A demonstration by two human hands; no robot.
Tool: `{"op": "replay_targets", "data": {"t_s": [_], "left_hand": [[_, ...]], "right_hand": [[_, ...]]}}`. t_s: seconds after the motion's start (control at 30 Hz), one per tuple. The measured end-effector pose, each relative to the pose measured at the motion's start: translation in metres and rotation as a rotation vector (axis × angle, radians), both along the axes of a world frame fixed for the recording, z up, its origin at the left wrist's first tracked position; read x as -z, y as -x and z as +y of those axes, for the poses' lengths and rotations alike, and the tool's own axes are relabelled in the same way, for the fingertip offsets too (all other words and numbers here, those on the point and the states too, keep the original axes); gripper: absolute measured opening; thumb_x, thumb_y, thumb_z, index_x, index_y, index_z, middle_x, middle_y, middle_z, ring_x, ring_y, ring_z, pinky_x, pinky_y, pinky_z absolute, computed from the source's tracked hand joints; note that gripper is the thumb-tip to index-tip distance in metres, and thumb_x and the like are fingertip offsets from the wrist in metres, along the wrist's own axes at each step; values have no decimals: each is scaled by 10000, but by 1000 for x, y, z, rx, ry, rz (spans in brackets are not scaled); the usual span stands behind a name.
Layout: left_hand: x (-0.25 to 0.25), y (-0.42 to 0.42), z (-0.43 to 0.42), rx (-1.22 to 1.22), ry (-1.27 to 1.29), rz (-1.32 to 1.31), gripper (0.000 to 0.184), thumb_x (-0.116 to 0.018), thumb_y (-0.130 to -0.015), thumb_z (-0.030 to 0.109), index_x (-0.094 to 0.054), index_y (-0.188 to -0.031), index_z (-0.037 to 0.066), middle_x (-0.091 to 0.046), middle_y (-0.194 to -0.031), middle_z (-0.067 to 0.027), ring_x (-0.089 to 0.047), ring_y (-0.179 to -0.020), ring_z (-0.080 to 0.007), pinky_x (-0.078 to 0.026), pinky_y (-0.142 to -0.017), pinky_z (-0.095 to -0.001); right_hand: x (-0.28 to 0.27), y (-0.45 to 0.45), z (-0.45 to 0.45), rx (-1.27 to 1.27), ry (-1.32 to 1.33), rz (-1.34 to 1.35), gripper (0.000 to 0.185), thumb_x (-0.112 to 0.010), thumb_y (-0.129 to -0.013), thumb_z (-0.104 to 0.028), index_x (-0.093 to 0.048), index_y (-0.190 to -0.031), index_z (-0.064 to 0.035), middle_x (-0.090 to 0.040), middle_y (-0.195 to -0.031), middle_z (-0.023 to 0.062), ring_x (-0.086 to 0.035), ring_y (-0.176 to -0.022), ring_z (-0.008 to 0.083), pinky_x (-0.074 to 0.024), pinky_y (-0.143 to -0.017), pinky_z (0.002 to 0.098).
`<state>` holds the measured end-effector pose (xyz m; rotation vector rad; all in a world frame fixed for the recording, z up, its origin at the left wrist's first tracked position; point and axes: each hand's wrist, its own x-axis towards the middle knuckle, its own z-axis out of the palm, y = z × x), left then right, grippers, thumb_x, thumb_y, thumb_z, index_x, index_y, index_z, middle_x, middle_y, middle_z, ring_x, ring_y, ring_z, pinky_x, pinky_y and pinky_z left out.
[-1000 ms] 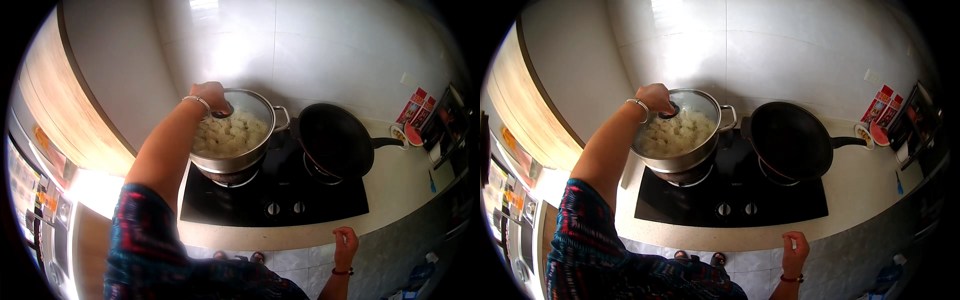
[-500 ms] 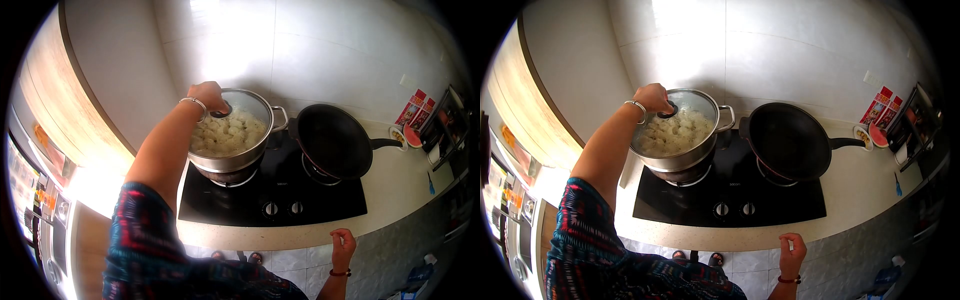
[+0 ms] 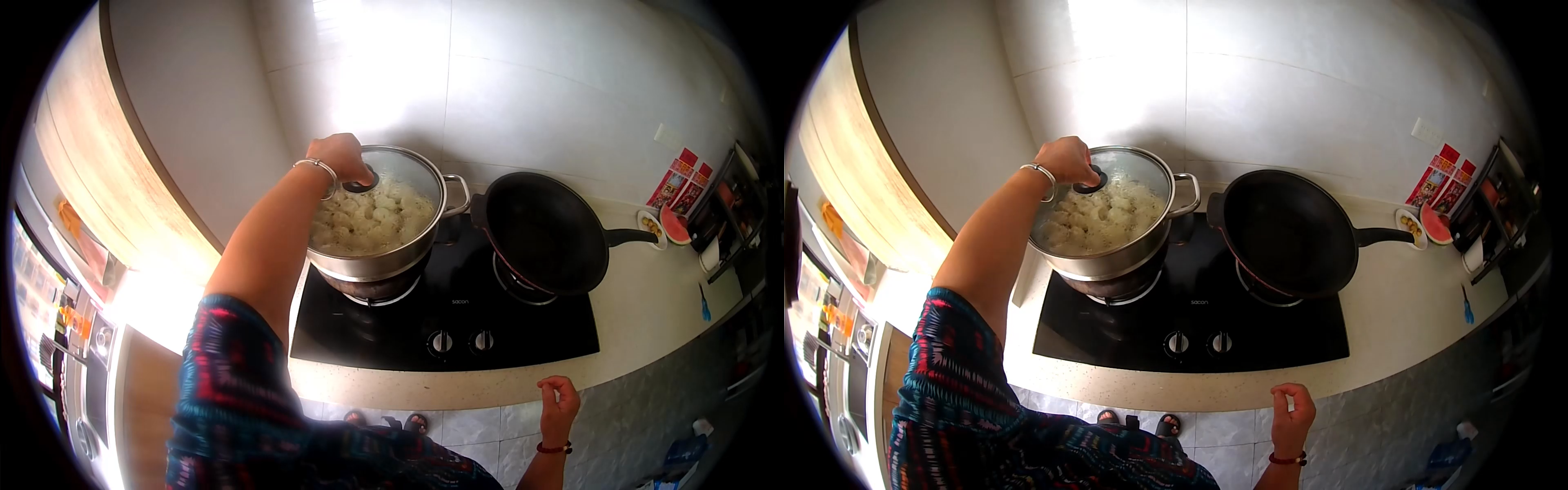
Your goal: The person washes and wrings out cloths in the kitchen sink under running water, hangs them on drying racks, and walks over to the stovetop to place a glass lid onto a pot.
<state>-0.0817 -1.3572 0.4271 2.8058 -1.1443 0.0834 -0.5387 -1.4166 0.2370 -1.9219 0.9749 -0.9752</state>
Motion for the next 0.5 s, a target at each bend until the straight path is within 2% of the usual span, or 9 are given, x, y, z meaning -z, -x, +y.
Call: {"op": "replay_targets", "data": {"t_s": [0.17,0.2,0.23,0.3,0.37,0.5], "left_hand": [[0,0,1,0,13,-1,316,-662,-531,312,-647,-725,63,-632,-734,-96,-605,-677,-222,-467,-656,-288],[-1,1,1,-1,13,-1,316,-662,-531,312,-647,-725,63,-632,-734,-96,-605,-677,-222,-467,-656,-288],[-4,4,1,-18,13,39,341,-675,-527,287,-642,-773,53,-631,-764,-99,-601,-723,-224,-469,-675,-294],[-5,4,1,-37,12,79,374,-687,-523,262,-637,-822,44,-630,-795,-102,-596,-768,-226,-470,-695,-301],[-4,0,3,-13,62,17,359,-669,-556,343,-651,-754,45,-632,-762,-107,-603,-699,-238,-477,-662,-305],[-19,-2,5,-4,21,17,367,-668,-571,358,-654,-759,43,-631,-797,-118,-599,-723,-240,-478,-653,-314]], "right_hand": [[4,0,-2,-18,5,-13,26,-525,-776,-29,-547,-766,-19,-587,-733,50,-550,-702,123,-435,-670,236],[4,-1,-2,-14,-10,-22,23,-534,-765,-32,-545,-751,-17,-583,-730,63,-553,-701,151,-437,-663,255],[4,-1,-2,-10,-25,-32,27,-543,-754,-35,-543,-736,-15,-580,-726,76,-556,-699,179,-439,-656,274],[2,-1,-1,-15,-29,-32,27,-542,-753,-34,-543,-737,-14,-580,-725,75,-555,-698,177,-438,-655,272],[2,-1,-2,-22,-32,-30,26,-541,-753,-34,-543,-738,-13,-579,-724,75,-554,-698,176,-437,-654,271],[3,-2,-3,-41,-42,-27,27,-539,-751,-33,-542,-736,-10,-579,-719,74,-553,-690,175,-435,-648,269]]}}
